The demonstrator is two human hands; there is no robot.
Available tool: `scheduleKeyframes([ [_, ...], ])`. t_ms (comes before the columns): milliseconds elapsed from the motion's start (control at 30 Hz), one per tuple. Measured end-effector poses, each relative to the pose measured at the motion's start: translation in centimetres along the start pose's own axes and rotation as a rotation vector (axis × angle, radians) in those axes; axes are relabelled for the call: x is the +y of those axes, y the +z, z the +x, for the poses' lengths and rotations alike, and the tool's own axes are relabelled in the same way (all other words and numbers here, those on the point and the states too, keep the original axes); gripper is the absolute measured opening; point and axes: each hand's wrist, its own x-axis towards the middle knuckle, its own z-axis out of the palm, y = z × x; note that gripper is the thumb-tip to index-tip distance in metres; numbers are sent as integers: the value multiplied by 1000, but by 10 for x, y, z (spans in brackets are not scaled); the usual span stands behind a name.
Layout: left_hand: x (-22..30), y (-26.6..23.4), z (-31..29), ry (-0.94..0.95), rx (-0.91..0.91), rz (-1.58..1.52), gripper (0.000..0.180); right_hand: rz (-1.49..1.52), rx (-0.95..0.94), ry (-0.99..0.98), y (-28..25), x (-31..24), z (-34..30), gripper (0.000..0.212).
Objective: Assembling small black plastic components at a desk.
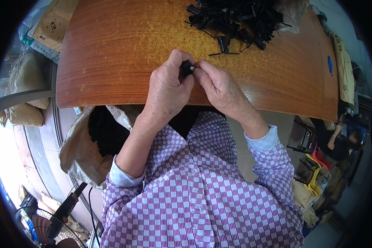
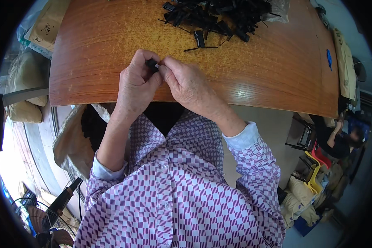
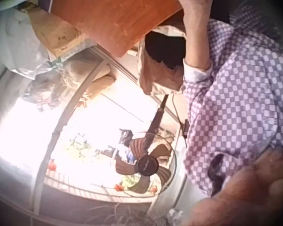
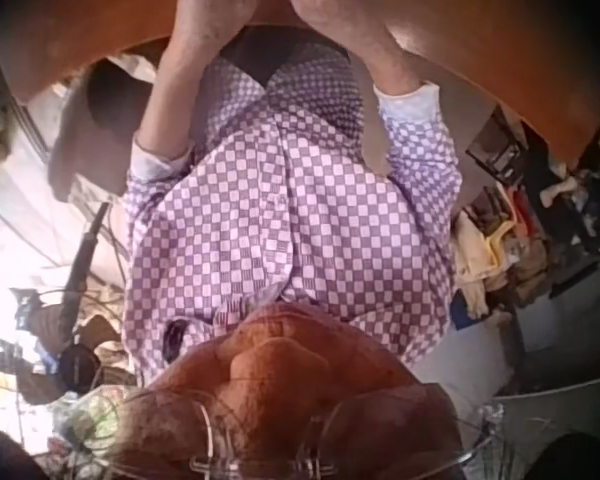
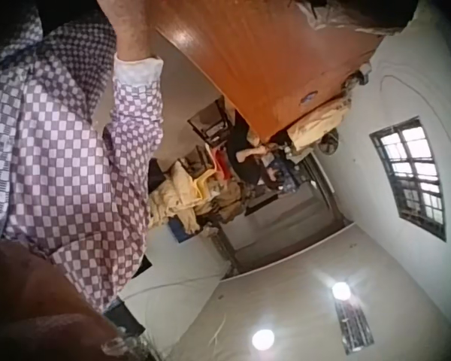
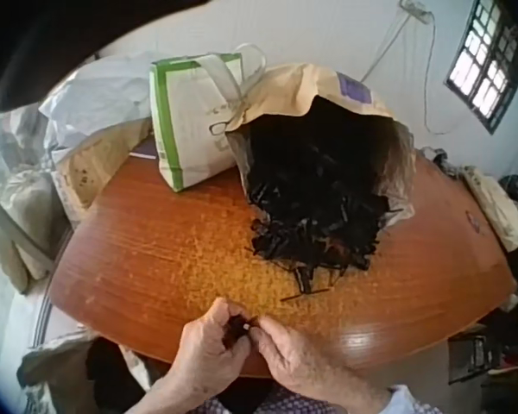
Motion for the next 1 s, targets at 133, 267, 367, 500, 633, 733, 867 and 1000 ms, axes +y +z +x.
scheduleKeyframes([
  [133,5,8,0,136,123,272,26,19,133,-23,9,9,0,18],
  [267,5,13,3,215,101,263,27,122,202,-73,5,20,-6,23],
  [367,10,13,9,171,116,-211,27,267,208,2,-9,18,-10,24],
  [500,17,11,6,-114,0,-681,37,543,217,2,-16,25,-15,23],
  [633,14,16,2,-204,-106,-779,38,622,180,-62,-22,31,-18,24],
  [733,14,16,0,-238,-334,-887,37,687,182,-30,-30,32,-17,24],
  [867,9,21,-1,-227,-470,-1042,35,801,-26,63,-36,38,-19,23],
  [1000,17,23,-4,-152,-381,-687,38,647,127,-92,-25,49,-16,26],
])
